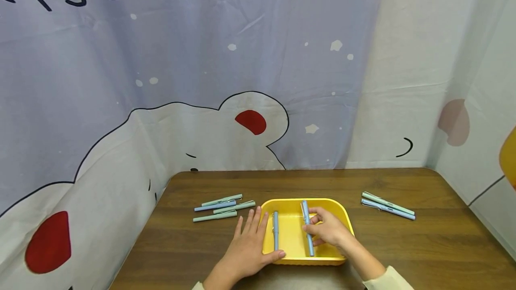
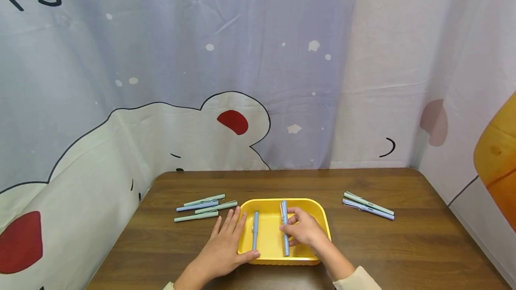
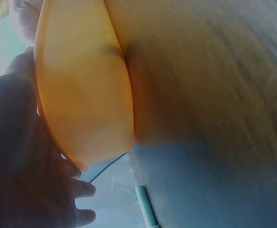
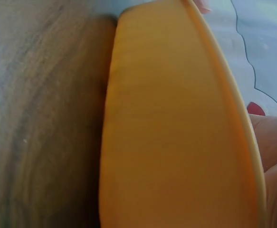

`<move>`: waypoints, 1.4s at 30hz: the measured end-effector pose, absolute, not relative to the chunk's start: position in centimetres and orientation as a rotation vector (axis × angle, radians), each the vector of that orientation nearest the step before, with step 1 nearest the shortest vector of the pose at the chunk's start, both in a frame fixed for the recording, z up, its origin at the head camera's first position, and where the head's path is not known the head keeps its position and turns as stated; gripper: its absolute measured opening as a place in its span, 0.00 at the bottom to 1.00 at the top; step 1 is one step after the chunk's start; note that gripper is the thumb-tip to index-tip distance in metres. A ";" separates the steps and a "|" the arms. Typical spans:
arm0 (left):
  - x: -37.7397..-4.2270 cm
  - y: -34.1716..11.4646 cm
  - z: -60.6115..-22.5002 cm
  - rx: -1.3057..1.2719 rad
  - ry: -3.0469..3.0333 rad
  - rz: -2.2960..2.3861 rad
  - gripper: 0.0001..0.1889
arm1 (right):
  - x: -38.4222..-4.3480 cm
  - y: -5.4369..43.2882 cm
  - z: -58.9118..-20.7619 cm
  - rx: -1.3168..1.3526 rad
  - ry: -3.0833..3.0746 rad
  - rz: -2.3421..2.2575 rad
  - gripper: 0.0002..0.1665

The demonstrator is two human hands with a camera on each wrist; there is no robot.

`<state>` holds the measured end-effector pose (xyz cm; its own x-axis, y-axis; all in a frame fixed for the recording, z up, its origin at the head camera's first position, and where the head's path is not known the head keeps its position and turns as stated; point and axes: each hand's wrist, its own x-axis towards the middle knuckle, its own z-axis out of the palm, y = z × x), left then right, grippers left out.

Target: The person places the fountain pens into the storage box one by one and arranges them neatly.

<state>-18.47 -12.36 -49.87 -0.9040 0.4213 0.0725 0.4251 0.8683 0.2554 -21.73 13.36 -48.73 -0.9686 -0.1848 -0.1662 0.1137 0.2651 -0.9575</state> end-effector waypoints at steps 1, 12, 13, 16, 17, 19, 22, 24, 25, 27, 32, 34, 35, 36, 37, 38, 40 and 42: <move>-18.5 -12.4 -49.9 -0.688 -3.020 -0.417 0.55 | -21.7 13.3 -48.8 -0.062 2.290 -1.764 0.36; -18.6 -12.3 -49.9 -0.678 -3.031 -0.400 0.55 | -21.7 11.9 -49.2 -0.055 2.306 -1.745 0.35; -18.6 -12.3 -49.9 -0.677 -3.031 -0.396 0.55 | -21.7 11.8 -49.2 -0.056 2.307 -1.744 0.35; -18.6 -12.3 -49.8 -0.676 -3.032 -0.394 0.55 | -21.8 11.3 -49.3 -0.057 2.320 -1.733 0.35; -18.6 -12.3 -49.8 -0.677 -3.033 -0.398 0.55 | -21.8 11.2 -49.3 -0.057 2.324 -1.727 0.35; -18.6 -12.3 -49.8 -0.677 -3.035 -0.406 0.55 | -21.8 10.9 -49.4 -0.061 2.338 -1.710 0.35; -18.6 -12.3 -49.8 -0.678 -3.042 -0.421 0.55 | -21.9 10.6 -49.4 -0.056 2.355 -1.682 0.34; -18.6 -12.3 -49.8 -0.678 -3.045 -0.420 0.55 | -21.9 10.4 -49.4 -0.055 2.361 -1.667 0.34; -18.7 -12.3 -49.8 -0.679 -3.047 -0.419 0.55 | -21.9 10.3 -49.4 -0.056 2.361 -1.661 0.34; -18.7 -12.3 -49.8 -0.679 -3.051 -0.414 0.55 | -21.9 10.2 -49.4 -0.060 2.359 -1.651 0.34; -18.8 -12.4 -49.9 -0.682 -3.051 -0.407 0.55 | -22.2 9.8 -49.5 -0.068 2.350 -1.632 0.34; -18.8 -12.4 -49.9 -0.681 -3.050 -0.404 0.55 | -22.2 9.5 -49.5 -0.070 2.344 -1.623 0.34; -18.8 -12.4 -49.9 -0.681 -3.049 -0.405 0.55 | -22.3 9.4 -49.5 -0.071 2.340 -1.620 0.33; -18.8 -12.4 -49.8 -0.682 -3.048 -0.405 0.55 | -22.3 9.3 -49.6 -0.074 2.338 -1.615 0.33; -18.8 -12.4 -49.8 -0.682 -3.048 -0.405 0.55 | -22.3 9.2 -49.6 -0.077 2.336 -1.609 0.33; -18.7 -12.3 -49.8 -0.683 -3.049 -0.405 0.55 | -22.4 9.0 -49.7 -0.079 2.335 -1.605 0.32; -18.7 -12.3 -49.8 -0.685 -3.051 -0.406 0.55 | -22.4 8.7 -49.8 -0.078 2.332 -1.598 0.31; -18.7 -12.3 -49.7 -0.686 -3.055 -0.403 0.55 | -22.5 8.5 -49.8 -0.080 2.333 -1.586 0.31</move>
<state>-18.70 -12.28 -49.70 -0.9054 0.4226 0.0402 0.4186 0.8730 0.2503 -22.47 8.53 -49.85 -0.9479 -0.2219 -0.2285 0.1309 0.3825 -0.9147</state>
